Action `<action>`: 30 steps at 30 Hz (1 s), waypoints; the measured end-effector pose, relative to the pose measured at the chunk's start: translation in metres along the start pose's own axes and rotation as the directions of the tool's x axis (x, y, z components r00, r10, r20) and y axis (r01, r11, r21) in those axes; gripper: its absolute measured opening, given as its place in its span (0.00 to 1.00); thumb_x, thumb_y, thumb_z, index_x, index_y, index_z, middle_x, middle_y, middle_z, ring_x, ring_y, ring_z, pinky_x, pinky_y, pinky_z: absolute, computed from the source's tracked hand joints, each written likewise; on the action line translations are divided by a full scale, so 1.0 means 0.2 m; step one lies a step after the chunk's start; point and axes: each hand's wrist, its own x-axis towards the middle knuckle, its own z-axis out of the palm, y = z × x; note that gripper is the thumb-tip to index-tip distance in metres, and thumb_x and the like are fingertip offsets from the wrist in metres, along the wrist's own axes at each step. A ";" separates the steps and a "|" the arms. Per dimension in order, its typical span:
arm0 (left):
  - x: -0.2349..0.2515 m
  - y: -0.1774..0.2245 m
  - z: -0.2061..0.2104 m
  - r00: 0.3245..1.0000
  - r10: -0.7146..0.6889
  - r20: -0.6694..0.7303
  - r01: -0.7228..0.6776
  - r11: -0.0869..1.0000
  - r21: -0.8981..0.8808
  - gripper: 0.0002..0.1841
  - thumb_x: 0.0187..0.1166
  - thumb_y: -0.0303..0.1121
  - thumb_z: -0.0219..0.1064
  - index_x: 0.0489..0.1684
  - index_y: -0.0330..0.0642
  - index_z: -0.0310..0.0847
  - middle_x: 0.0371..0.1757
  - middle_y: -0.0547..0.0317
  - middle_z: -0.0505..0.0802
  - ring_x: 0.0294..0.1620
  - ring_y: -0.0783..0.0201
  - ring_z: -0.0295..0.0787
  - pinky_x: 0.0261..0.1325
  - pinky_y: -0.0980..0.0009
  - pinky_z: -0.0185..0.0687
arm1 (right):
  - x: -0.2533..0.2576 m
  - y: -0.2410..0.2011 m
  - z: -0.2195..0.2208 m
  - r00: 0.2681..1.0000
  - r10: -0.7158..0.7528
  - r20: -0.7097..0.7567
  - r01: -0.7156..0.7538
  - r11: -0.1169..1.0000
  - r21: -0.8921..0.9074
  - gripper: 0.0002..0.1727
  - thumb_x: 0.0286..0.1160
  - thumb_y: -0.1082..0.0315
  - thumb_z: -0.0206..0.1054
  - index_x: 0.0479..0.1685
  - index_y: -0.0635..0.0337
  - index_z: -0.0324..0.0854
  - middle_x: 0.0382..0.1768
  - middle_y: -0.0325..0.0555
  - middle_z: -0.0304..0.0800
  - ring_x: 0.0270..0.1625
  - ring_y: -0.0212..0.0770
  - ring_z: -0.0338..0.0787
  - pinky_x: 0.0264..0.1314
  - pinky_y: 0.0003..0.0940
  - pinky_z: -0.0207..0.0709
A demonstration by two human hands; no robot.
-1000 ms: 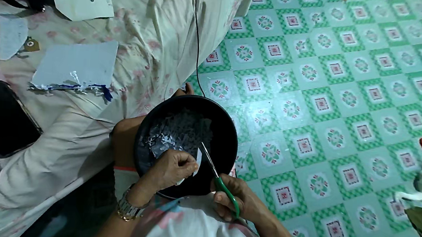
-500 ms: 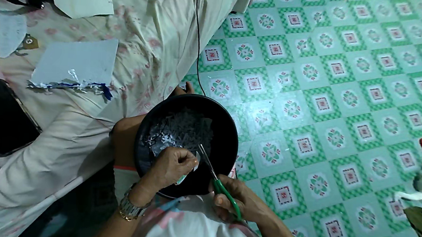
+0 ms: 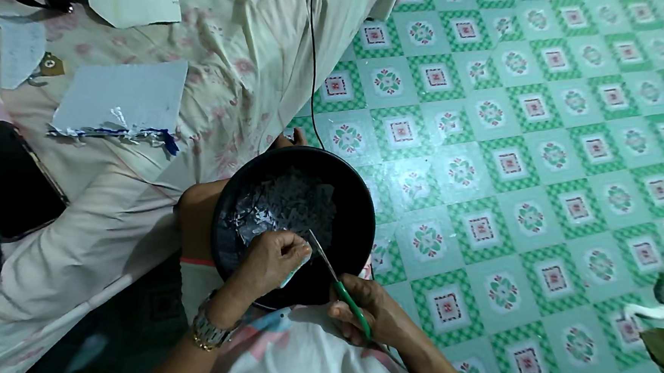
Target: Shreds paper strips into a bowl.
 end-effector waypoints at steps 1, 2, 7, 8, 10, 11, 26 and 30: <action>-0.02 0.00 -0.01 0.999 0.020 -0.028 -0.018 0.997 0.069 0.10 0.84 0.29 0.64 0.50 0.31 0.88 0.44 0.52 0.91 0.37 0.69 0.87 0.47 0.72 0.83 | 0.00 0.00 0.00 1.000 0.005 -0.012 -0.005 1.000 -0.005 0.17 0.72 0.48 0.74 0.38 0.52 0.78 0.17 0.22 0.82 0.17 0.19 0.82 0.21 0.16 0.77; -0.04 -0.01 -0.01 0.997 0.040 -0.061 -0.032 0.990 0.135 0.13 0.84 0.26 0.63 0.60 0.32 0.87 0.56 0.44 0.90 0.43 0.61 0.88 0.51 0.66 0.84 | 0.00 0.01 -0.01 1.000 0.016 -0.015 -0.017 1.000 -0.023 0.18 0.73 0.48 0.73 0.39 0.53 0.78 0.18 0.22 0.82 0.18 0.19 0.82 0.22 0.17 0.78; -0.16 -0.13 -0.02 0.811 0.405 -0.422 -0.273 0.900 0.339 0.12 0.79 0.29 0.66 0.49 0.33 0.92 0.49 0.45 0.95 0.38 0.69 0.91 0.44 0.78 0.86 | -0.01 0.03 -0.07 0.995 0.070 0.066 -0.059 0.987 -0.146 0.28 0.70 0.40 0.71 0.48 0.58 0.77 0.23 0.25 0.81 0.23 0.19 0.82 0.29 0.17 0.78; -0.18 -0.15 -0.03 0.710 0.493 -0.502 -0.338 0.865 0.371 0.12 0.80 0.31 0.66 0.43 0.32 0.93 0.43 0.48 0.95 0.38 0.75 0.90 0.44 0.83 0.84 | -0.01 0.03 -0.08 0.995 0.057 0.086 -0.044 0.988 -0.148 0.29 0.70 0.39 0.71 0.49 0.58 0.76 0.24 0.24 0.82 0.24 0.18 0.81 0.30 0.17 0.78; -0.22 -0.17 -0.05 0.499 0.599 -0.626 -0.366 0.800 0.475 0.13 0.81 0.32 0.67 0.41 0.28 0.91 0.45 0.43 0.92 0.45 0.74 0.87 0.50 0.85 0.81 | -0.02 0.04 -0.10 0.993 0.014 0.116 0.003 0.989 -0.149 0.33 0.68 0.37 0.72 0.52 0.58 0.76 0.26 0.23 0.82 0.25 0.16 0.80 0.31 0.15 0.76; -0.24 -0.18 -0.06 0.438 0.610 -0.661 -0.323 0.793 0.517 0.14 0.81 0.33 0.67 0.46 0.26 0.89 0.52 0.38 0.88 0.52 0.70 0.85 0.55 0.83 0.79 | -0.03 0.04 -0.11 0.991 -0.006 0.132 0.026 0.988 -0.153 0.35 0.67 0.35 0.71 0.54 0.58 0.75 0.26 0.23 0.82 0.26 0.16 0.80 0.32 0.15 0.77; -0.39 -0.19 0.12 0.796 0.148 -0.587 0.011 0.966 0.259 0.34 0.73 0.32 0.60 0.77 0.12 0.63 0.44 0.29 0.92 0.46 0.45 0.93 0.50 0.49 0.85 | -0.21 -0.03 -0.24 0.928 -0.153 0.341 0.278 0.893 -0.355 0.58 0.68 0.31 0.67 0.85 0.75 0.55 0.58 0.56 0.88 0.57 0.37 0.88 0.58 0.31 0.81; -0.45 -0.19 0.13 0.786 0.169 -0.594 -0.017 0.967 0.252 0.35 0.71 0.32 0.61 0.77 0.13 0.63 0.42 0.32 0.93 0.42 0.48 0.94 0.47 0.52 0.87 | -0.17 -0.06 -0.20 0.923 -0.329 0.200 0.373 0.892 -0.254 0.45 0.76 0.42 0.67 0.78 0.73 0.63 0.40 0.33 0.91 0.41 0.20 0.88 0.49 0.20 0.82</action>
